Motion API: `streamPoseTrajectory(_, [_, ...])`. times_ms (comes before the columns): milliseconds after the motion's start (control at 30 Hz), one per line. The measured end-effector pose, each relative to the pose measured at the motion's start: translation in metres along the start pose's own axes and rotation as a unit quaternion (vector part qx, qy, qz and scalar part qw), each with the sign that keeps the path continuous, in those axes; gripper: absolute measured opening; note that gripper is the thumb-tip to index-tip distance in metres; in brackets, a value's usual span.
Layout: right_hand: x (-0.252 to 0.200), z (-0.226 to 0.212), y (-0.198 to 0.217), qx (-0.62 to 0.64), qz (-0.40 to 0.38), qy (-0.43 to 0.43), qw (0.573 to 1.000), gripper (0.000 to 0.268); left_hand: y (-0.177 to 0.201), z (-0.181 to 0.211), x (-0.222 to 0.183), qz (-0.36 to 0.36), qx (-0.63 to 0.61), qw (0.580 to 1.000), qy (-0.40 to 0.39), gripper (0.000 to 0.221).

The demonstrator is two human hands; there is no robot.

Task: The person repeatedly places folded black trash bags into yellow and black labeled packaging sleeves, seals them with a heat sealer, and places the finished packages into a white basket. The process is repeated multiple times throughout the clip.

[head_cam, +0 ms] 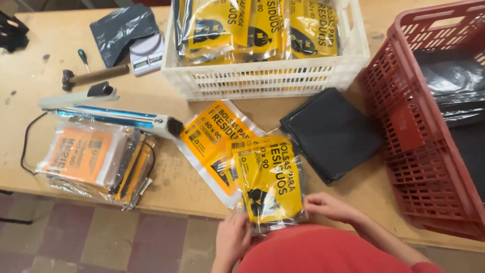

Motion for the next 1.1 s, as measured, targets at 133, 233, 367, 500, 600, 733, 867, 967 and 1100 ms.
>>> streamPoseTrajectory(133, [-0.020,-0.146,0.014,0.247,0.023,0.199,0.948,0.025,0.096,0.114,-0.010,0.222,0.096,0.952,-0.187,0.079])
streamPoseTrajectory(233, [-0.050,-0.211,0.024,0.288,0.012,0.328,0.900,0.025,0.120,0.132,0.007,0.260,0.121,0.926,-0.247,0.062])
streamPoseTrajectory(367, [-0.073,-0.220,0.070,0.153,0.124,0.493,0.847,0.032,0.202,0.158,0.038,0.277,0.118,0.922,-0.244,0.039])
streamPoseTrajectory(500, [-0.012,-0.077,0.114,-0.032,0.414,0.218,0.883,0.011,0.289,0.200,0.078,0.392,0.238,0.849,-0.263,0.022])
streamPoseTrajectory(600, [0.021,-0.019,0.110,-0.332,0.429,-0.014,0.840,0.030,0.355,0.261,0.097,0.504,0.317,0.743,-0.307,0.016])
streamPoseTrajectory(733, [0.017,-0.012,0.114,-0.482,0.454,-0.095,0.743,0.049,0.398,0.328,0.128,0.660,0.417,0.549,-0.298,0.003])
streamPoseTrajectory(867, [0.028,0.016,0.124,-0.543,0.472,-0.065,0.692,0.049,0.365,0.326,0.190,0.583,0.431,0.614,-0.312,0.015])
streamPoseTrajectory(967, [0.042,0.044,0.135,-0.542,0.482,-0.024,0.688,0.037,0.291,0.288,0.213,0.447,0.357,0.730,-0.374,0.013])
streamPoseTrajectory(1100, [0.049,0.048,0.138,-0.568,0.493,-0.010,0.659,0.019,0.213,0.274,0.176,0.229,0.218,0.842,-0.438,0.011])
Point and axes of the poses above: each hand's wrist, its own x-axis towards the middle knuckle, its own y-axis out of the back of the hand, z = x × y, the point moved 10 cm from there along x, towards the middle knuckle, and after that the axes turned 5 degrees about -z, right-handed, at the moved point
